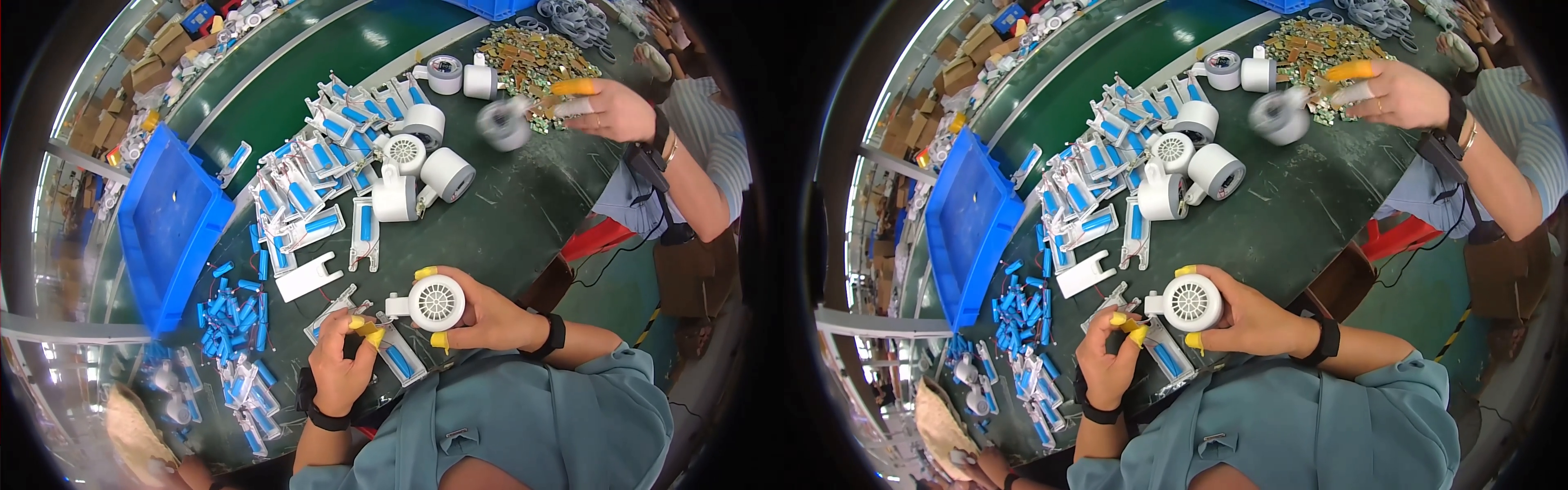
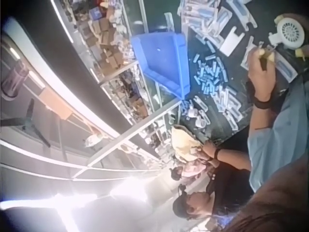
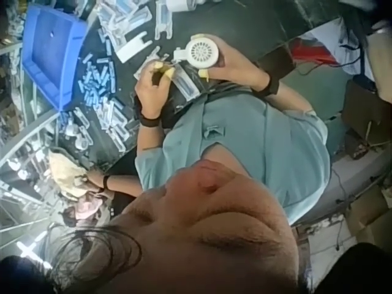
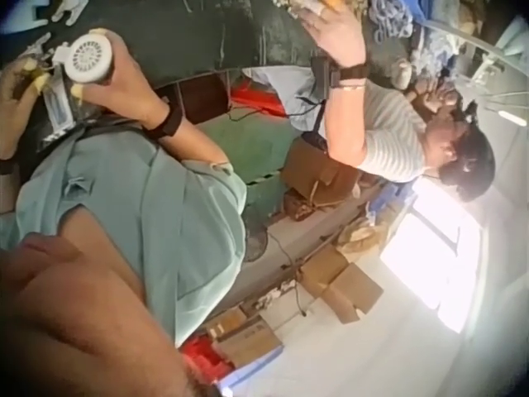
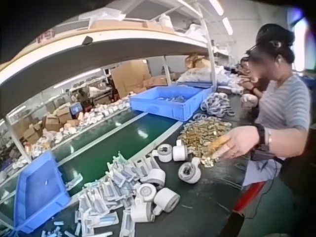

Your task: The person assembles electronic devices by picking up a circuit board and a battery, connecting them, and inserting them into a white plastic housing. They then snap a white plastic cover onto the housing and place the completed unit into a blue plastic bin.

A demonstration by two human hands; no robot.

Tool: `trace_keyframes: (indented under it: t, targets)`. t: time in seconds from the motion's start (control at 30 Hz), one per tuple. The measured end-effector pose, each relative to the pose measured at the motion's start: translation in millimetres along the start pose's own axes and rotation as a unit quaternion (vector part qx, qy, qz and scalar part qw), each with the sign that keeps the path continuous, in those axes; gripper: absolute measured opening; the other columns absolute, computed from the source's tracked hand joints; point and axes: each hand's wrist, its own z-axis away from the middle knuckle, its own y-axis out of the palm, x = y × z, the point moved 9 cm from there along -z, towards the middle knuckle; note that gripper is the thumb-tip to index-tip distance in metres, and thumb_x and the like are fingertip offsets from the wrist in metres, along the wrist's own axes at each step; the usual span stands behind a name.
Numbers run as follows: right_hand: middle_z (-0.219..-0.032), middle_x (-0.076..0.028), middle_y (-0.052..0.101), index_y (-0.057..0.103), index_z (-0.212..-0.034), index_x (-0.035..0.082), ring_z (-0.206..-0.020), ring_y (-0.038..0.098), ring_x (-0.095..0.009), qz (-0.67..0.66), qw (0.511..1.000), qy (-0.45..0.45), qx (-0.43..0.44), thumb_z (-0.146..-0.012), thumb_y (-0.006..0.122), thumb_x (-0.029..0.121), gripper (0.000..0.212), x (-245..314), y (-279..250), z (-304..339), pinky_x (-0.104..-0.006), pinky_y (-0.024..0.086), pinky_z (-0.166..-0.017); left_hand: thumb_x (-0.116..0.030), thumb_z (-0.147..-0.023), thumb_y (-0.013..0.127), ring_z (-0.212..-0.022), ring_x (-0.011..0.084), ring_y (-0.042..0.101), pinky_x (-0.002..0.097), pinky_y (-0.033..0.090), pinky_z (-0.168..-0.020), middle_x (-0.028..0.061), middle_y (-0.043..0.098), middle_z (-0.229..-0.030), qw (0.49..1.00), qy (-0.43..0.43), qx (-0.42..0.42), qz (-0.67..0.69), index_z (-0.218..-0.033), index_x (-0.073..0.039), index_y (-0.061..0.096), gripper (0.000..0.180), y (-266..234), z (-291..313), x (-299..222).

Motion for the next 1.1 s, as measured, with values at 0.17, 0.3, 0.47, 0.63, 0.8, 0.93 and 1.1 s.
trace_keyframes:
  t: [0.17, 0.3, 0.47, 0.63, 0.8, 0.93, 1.1]
  targets:
    - [-0.133, -0.010, 0.049, 0.020, -0.149, 0.007, -0.121, 0.055, -0.019, -0.021, 1.000, 0.013, 0.007, -0.082, 0.064, -0.011, 0.082, -3, -2, 0, -0.0315, 0.049, -0.097, 0.002, -0.079, 0.067, -0.090, 0.0156, 0.066, 0.0294, 0.050, -0.087, 0.0099, 0.070, -0.097, 1.000, 0.016, 0.005, -0.005, -0.113, 0.002, 0.057, 0.035, 0, -2, -2]
    - [-0.134, -0.010, 0.048, 0.020, -0.149, 0.006, -0.121, 0.055, -0.019, -0.013, 1.000, 0.015, 0.006, -0.082, 0.064, -0.010, 0.082, -2, -1, 0, -0.0317, 0.049, -0.096, 0.002, -0.079, 0.067, -0.091, 0.0156, 0.065, 0.0296, 0.050, -0.087, 0.0096, 0.069, -0.097, 1.000, 0.026, 0.002, -0.007, -0.113, 0.002, 0.057, 0.035, 0, -1, -3]
    - [-0.132, -0.011, 0.050, 0.024, -0.147, 0.003, -0.118, 0.056, -0.019, 0.053, 0.998, -0.027, 0.004, -0.088, 0.065, 0.003, 0.071, 1, -5, 0, -0.0308, 0.052, -0.091, 0.003, -0.079, 0.067, -0.092, 0.0159, 0.065, 0.0297, 0.050, -0.087, 0.0096, 0.069, -0.098, 1.000, 0.018, 0.008, -0.004, -0.112, 0.002, 0.056, 0.035, 0, -1, -2]
    - [-0.115, -0.017, 0.060, 0.037, -0.135, 0.001, -0.093, 0.066, -0.020, -0.025, 0.990, 0.140, 0.021, -0.101, 0.043, 0.041, 0.054, -7, 6, 3, -0.0308, 0.058, -0.072, 0.005, -0.079, 0.068, -0.092, 0.0158, 0.065, 0.0291, 0.049, -0.087, 0.0085, 0.068, -0.097, 1.000, 0.003, -0.002, 0.014, -0.107, 0.001, 0.057, 0.031, -3, -3, -3]
    - [-0.106, -0.018, 0.062, 0.043, -0.129, 0.001, -0.080, 0.068, -0.022, -0.056, 0.985, 0.161, 0.019, -0.102, 0.037, 0.048, 0.055, -16, 4, -1, -0.0329, 0.059, -0.066, 0.001, -0.079, 0.072, -0.090, 0.0170, 0.065, 0.0291, 0.050, -0.083, 0.0091, 0.068, -0.097, 1.000, -0.013, 0.000, 0.021, -0.106, -0.001, 0.057, 0.031, -3, -4, -5]
    - [-0.104, -0.017, 0.064, 0.046, -0.127, 0.001, -0.079, 0.069, -0.023, -0.073, 0.985, 0.156, 0.010, -0.102, 0.036, 0.048, 0.054, -18, 3, -1, -0.0334, 0.059, -0.066, -0.002, -0.078, 0.075, -0.087, 0.0150, 0.066, 0.0286, 0.052, -0.079, 0.0089, 0.069, -0.097, 0.993, -0.055, 0.014, 0.100, -0.106, -0.001, 0.058, 0.033, 2, 1, 7]
    - [-0.103, -0.018, 0.065, 0.046, -0.129, 0.000, -0.079, 0.070, -0.024, -0.117, 0.979, 0.164, 0.039, -0.102, 0.037, 0.046, 0.054, -26, 7, 2, -0.0319, 0.059, -0.063, 0.010, -0.083, 0.067, -0.098, 0.0122, 0.060, 0.0269, 0.047, -0.089, 0.0056, 0.062, -0.107, 0.901, -0.151, 0.077, 0.398, -0.114, -0.001, 0.055, 0.035, 10, 13, 3]
